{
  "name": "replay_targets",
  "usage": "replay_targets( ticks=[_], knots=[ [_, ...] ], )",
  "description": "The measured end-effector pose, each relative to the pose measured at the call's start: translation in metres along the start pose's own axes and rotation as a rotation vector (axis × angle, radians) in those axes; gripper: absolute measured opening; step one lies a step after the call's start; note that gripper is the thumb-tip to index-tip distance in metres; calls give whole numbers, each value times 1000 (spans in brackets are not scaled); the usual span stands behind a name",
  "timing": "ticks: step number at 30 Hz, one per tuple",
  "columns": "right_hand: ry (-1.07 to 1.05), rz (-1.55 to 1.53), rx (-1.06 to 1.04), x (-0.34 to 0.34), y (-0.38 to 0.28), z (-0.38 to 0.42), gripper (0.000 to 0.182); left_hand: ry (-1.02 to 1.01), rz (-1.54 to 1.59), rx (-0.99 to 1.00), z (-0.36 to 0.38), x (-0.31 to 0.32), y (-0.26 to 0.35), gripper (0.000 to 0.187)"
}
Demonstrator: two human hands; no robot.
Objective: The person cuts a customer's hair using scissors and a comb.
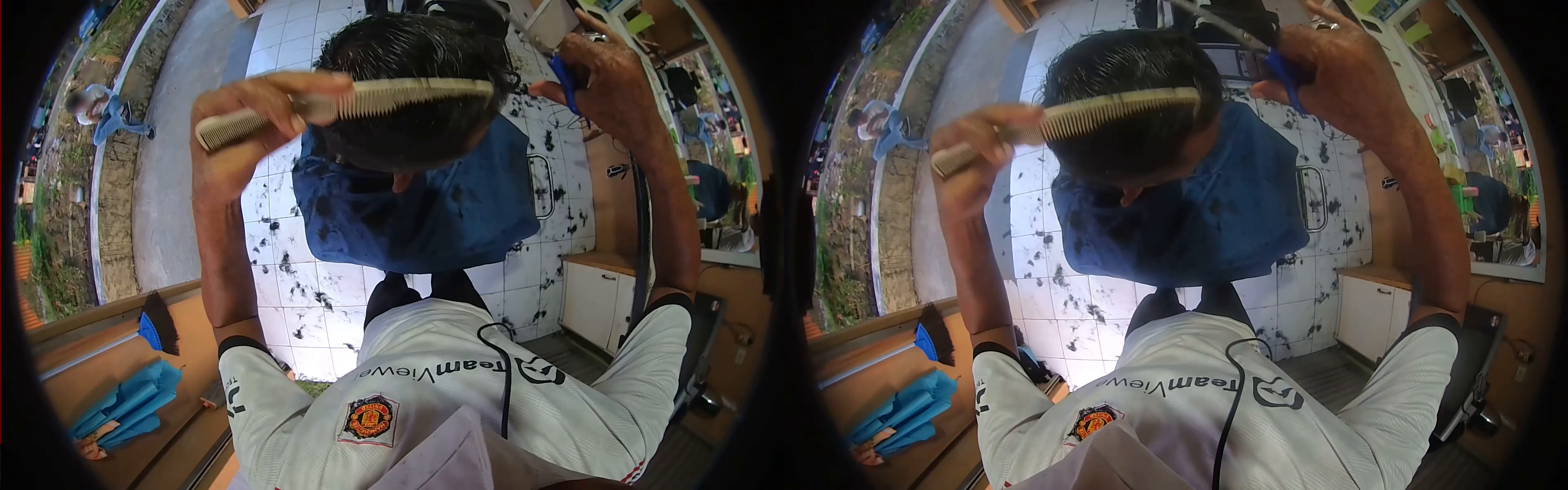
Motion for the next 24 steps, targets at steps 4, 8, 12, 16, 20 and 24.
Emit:
replay_targets(
  ticks=[4, 8, 12, 16, 20, 24],
  knots=[
    [5, -39, -35, 8, -18, 9, 45, -426, -96, 87, 19, 20, 23, 6],
    [-35, -46, -90, 9, -24, 18, 42, -191, -41, 83, 44, 31, 24, 23],
    [1, -19, -211, 5, -49, 21, 45, 226, -33, -482, 56, 33, 27, 32],
    [35, 100, -219, -6, -72, 21, 48, 431, 99, -294, 49, 26, 20, 37],
    [-61, 129, -184, -9, -64, 26, 54, 447, 83, -271, 33, 28, 22, 41],
    [89, 75, -165, -20, -63, 15, 56, 248, 480, 43, 28, -2, -10, 36]
  ],
)
Point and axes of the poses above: each hand's wrist, its own z-axis away from the middle knuckle, its own x-axis out of the palm, y = z × x, the point moved 1 cm from there along -z, towards the middle knuckle, and after that the axes turned 15 degrees about x, right-handed, at the moved point
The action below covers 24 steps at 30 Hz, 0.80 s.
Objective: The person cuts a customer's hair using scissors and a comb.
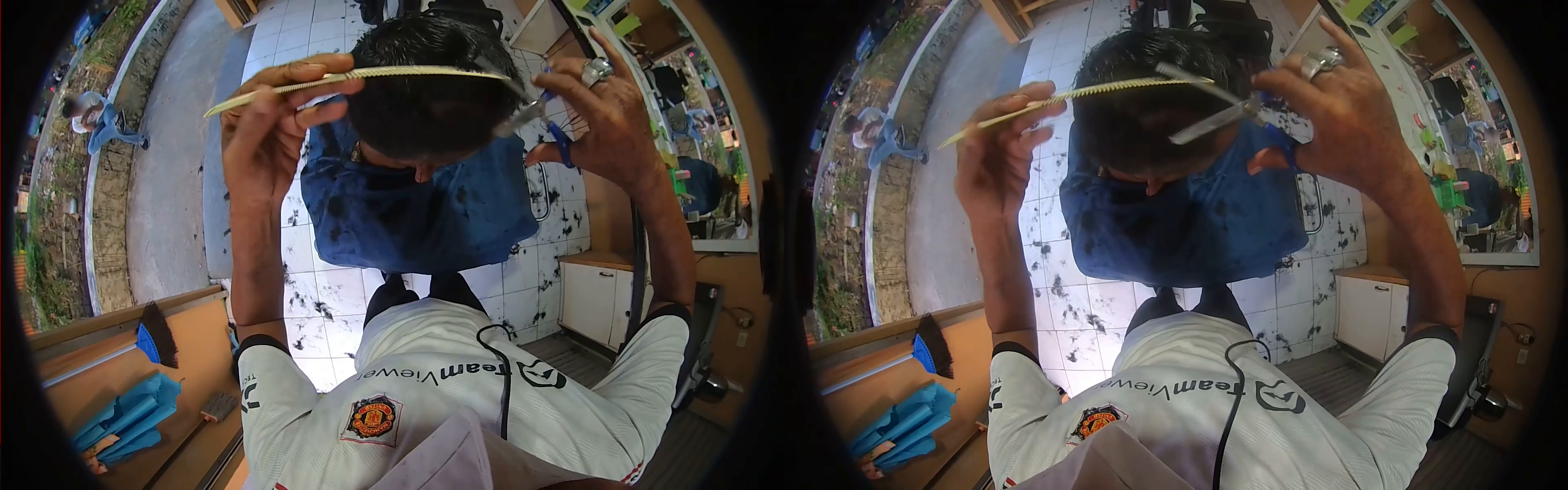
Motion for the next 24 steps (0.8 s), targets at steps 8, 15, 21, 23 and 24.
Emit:
replay_targets(
  ticks=[8, 15, 21, 23, 24],
  knots=[
    [172, -47, 203, 7, 33, 17, 47, -176, -630, 78, -8, 2, 0, 16],
    [128, -121, 193, 37, 82, 16, 46, -189, -496, -64, -50, 44, 4, 11],
    [-24, -284, 91, 95, 132, 0, 43, -315, -823, -347, -65, 82, -3, 7],
    [26, -405, 22, 122, 148, -5, 44, -506, -943, -359, -61, 115, 7, 16],
    [61, -489, -16, 135, 152, -8, 44, -567, -904, -329, -55, 125, 13, 11]
  ],
)
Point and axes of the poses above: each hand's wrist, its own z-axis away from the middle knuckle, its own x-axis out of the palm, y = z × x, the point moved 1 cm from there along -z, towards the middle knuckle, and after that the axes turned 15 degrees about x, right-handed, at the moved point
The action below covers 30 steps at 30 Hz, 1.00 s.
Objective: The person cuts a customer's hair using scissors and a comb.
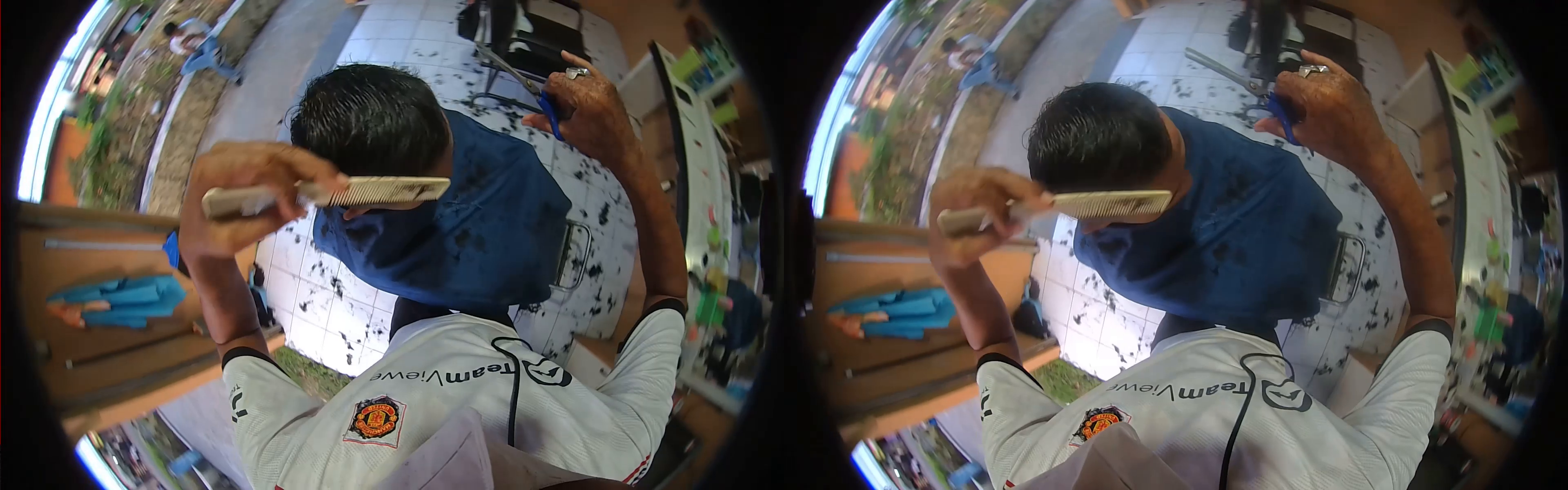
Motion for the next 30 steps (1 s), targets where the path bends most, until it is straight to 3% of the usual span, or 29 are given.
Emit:
replay_targets(
  ticks=[2, 4, 5, 6, 8, 11, 18, 22, 26, 28, 30],
  knots=[
    [76, -92, -60, 17, 16, -7, 44, 354, 60, -12, 4, 32, 22, 13],
    [-45, -141, -92, 29, 30, -18, 41, 523, 26, 89, 8, 60, 22, 20],
    [-225, -102, -69, 34, 35, -23, 40, 476, -7, 10, 6, 70, 23, 37],
    [-225, -124, -93, 41, 36, -29, 40, 596, 33, -225, -3, 93, 30, 44],
    [-139, -267, -246, 57, 33, -40, 43, 837, 2, -611, -30, 134, 34, 39],
    [-154, -310, -370, 72, 31, -52, 43, 963, 31, -727, -34, 145, 24, 37],
    [-25, -319, -545, 68, 1, -81, 52, 1357, 59, -427, -43, 115, 28, 39],
    [-221, -340, -615, 52, -2, -91, 54, 1389, -23, -424, -51, 116, 28, 39],
    [-367, -266, -664, 49, 10, -105, 58, 1109, 34, -695, -38, 115, 42, 35],
    [-284, -258, -630, 49, 12, -109, 65, 1328, -83, -632, -41, 115, 38, 36],
    [-260, -222, -641, 57, 10, -114, 74, 1451, -7, -491, -35, 106, 33, 35]
  ],
)
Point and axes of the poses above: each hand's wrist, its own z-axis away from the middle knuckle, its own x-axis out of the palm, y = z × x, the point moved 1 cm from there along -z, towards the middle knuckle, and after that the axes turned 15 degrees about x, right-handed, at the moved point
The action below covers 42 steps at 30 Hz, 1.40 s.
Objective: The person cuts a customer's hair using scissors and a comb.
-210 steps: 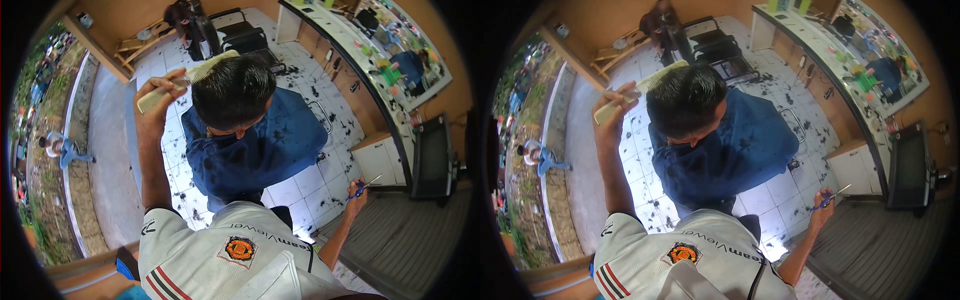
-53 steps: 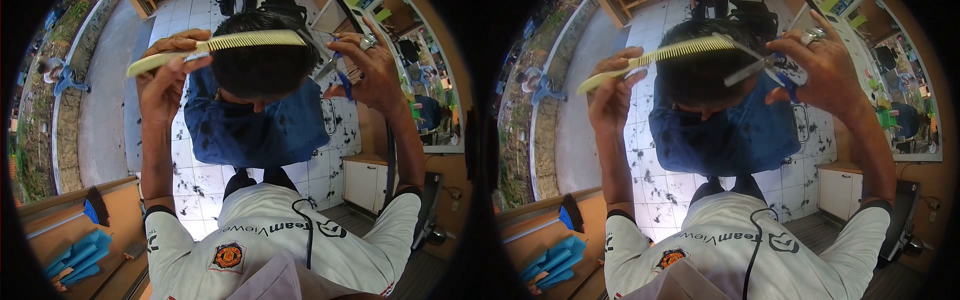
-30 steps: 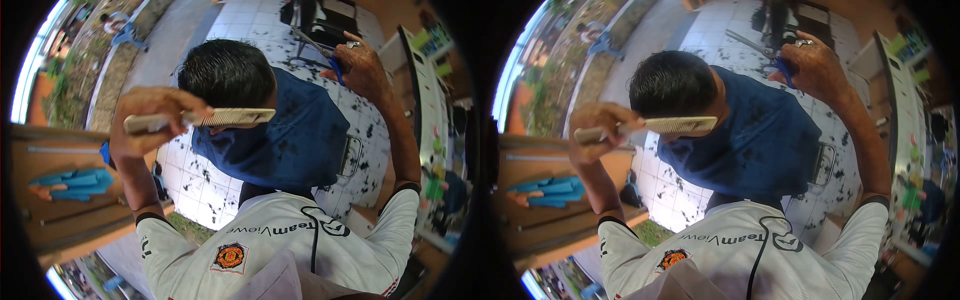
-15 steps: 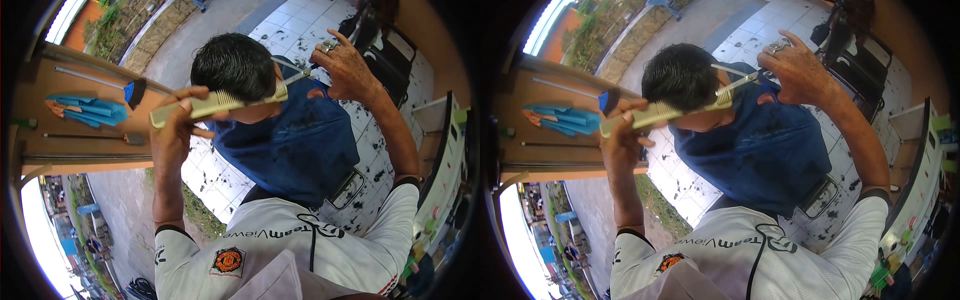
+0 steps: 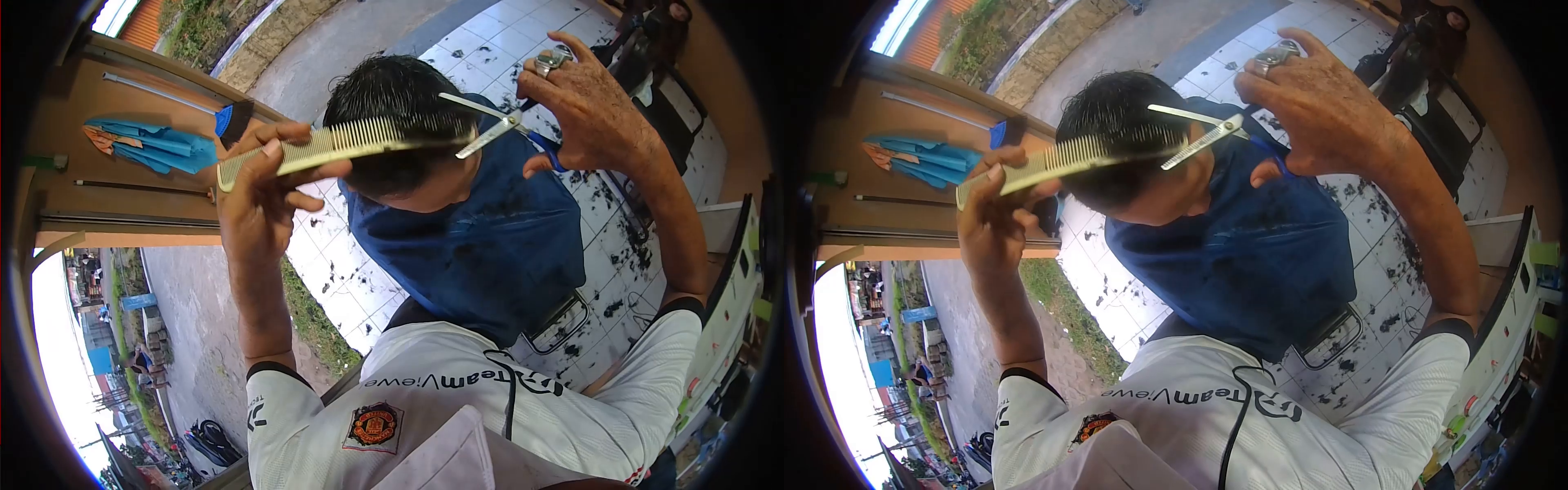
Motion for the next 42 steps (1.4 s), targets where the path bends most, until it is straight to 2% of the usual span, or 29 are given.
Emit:
replay_targets(
  ticks=[2, 3, 6, 9, 13, 15, 16, 18, 19, 20, 22, 23, 24, 26, 27, 29, 31, 32, 34, 35, 37, 38, 40, 41, 42],
  knots=[
    [139, 7, -66, 2, -5, -11, 79, 25, 45, 7, -4, 0, -1, 35],
    [31, -21, -35, -3, -11, -13, 73, 32, 51, 15, -6, 3, -1, 35],
    [-17, -54, -64, -3, -7, -16, 67, 8, 39, 8, -7, -3, 1, 36],
    [29, -82, -71, -13, -8, -18, 64, 0, 58, 10, -10, -9, 2, 36],
    [49, -105, -90, -8, -10, -27, 63, 20, 99, 33, -20, -11, 1, 37],
    [-27, -6, -46, -6, -7, -30, 68, 20, 106, 33, -27, -11, -1, 38],
    [-29, -5, -41, -4, -4, -29, 68, -20, 206, 67, -30, -9, -1, 39],
    [171, -105, 76, -3, 0, -25, 75, -100, 406, 130, -41, -6, -5, 41],
    [260, -61, 82, -10, -1, -25, 79, -313, 231, 223, -56, -20, -14, 31],
    [405, -157, 65, -2, 9, -21, 70, -321, 233, 216, -71, -28, -16, 31],
    [404, -120, 134, 12, 41, 9, 58, -701, -275, 291, -90, -33, -20, 21],
    [430, -132, 188, 15, 42, 24, 52, -669, -256, 213, -88, -26, -19, 10],
    [456, -144, 242, 17, 44, 38, 46, -831, -221, 255, -92, -28, -19, 7],
    [565, -148, 407, 31, 52, 78, 41, -824, -238, 210, -86, -39, -13, 8],
    [540, -171, 556, 38, 54, 103, 38, -842, -232, 202, -85, -45, -7, 8],
    [493, -221, 882, 51, 52, 154, 33, -1041, -201, 101, -84, -57, 5, 19],
    [472, -267, 1227, 63, 42, 205, 31, -1124, -151, 218, -83, -62, 5, 32],
    [470, -284, 1390, 68, 35, 230, 30, -1146, -144, 218, -91, -61, 7, 32],
    [546, -446, 1589, 76, 18, 277, 29, -1323, 58, 162, -112, -62, 17, 11],
    [564, -433, 1604, 78, 4, 292, 29, -1079, 53, 189, -127, -103, 6, 2],
    [810, -506, 1671, 80, -25, 319, 28, -743, 116, 188, -150, -98, -13, 14],
    [835, -477, 1690, 85, -38, 333, 28, -650, 181, 161, -152, -46, -18, 18],
    [1041, -524, 1708, 96, -76, 357, 28, -945, 158, 93, -177, -9, -44, 10],
    [1070, -477, 1739, 97, -100, 356, 26, -990, 188, 95, -187, -5, -51, 10],
    [1109, -436, 1765, 102, -127, 357, 26, -1110, 171, -9, -195, -2, -60, 14]
  ],
)
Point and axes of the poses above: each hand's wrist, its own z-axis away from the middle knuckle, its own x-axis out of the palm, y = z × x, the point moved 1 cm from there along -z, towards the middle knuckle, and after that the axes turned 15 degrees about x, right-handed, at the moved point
